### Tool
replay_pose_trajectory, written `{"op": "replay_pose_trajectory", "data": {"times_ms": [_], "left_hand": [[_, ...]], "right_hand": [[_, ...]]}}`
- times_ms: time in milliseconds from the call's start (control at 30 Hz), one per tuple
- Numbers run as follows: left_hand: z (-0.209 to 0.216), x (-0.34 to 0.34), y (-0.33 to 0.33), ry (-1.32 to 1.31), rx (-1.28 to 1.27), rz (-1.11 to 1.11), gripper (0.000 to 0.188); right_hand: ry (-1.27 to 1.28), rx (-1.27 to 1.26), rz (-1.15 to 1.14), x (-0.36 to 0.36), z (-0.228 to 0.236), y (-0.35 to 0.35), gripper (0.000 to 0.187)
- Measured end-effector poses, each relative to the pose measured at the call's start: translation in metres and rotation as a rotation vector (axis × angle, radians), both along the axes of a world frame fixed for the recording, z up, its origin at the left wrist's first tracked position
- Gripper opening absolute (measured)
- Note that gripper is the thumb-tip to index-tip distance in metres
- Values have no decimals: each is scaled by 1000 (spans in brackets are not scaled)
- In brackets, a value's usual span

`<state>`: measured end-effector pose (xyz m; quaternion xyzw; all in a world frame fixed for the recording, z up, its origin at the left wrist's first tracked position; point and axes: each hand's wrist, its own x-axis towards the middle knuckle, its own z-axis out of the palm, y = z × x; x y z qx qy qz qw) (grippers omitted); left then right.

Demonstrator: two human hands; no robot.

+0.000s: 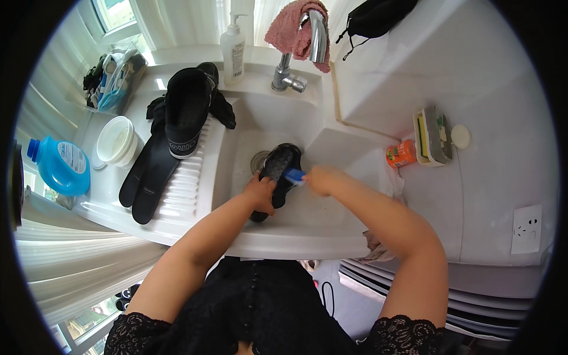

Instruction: The person scrubs a black sneaker with a blue brush in a sink, repeatedly applying soap and rinsing the shoe and brush under running water. They rotate the shoe to clean different areas, including the sole and upper, and briefly rinse the brush before continuing.

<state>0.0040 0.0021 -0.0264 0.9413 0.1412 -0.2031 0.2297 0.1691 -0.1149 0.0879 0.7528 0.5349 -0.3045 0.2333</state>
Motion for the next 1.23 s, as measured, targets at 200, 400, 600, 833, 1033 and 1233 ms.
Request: {"op": "replay_pose_trajectory", "data": {"times_ms": [200,400,600,833,1033,1233], "left_hand": [[7,4,1,11,-32,-21,87],[20,-8,-2,-23,103,-62,74],[-13,-6,-24,-157,314,-214,45],[-19,-13,-17,-170,262,-192,47],[-30,-11,-10,-147,193,-187,62],[-45,-12,-10,-122,197,-184,78]], "right_hand": [[-192,202,27,-10,-44,-15,32],[825,130,-1188,2,20,-11,39],[1346,386,-2094,-72,-54,16,17],[1519,345,-2105,-93,-35,5,8],[1500,366,-2164,-98,-44,35,10],[1525,359,-2080,-88,-64,31,39]]}}
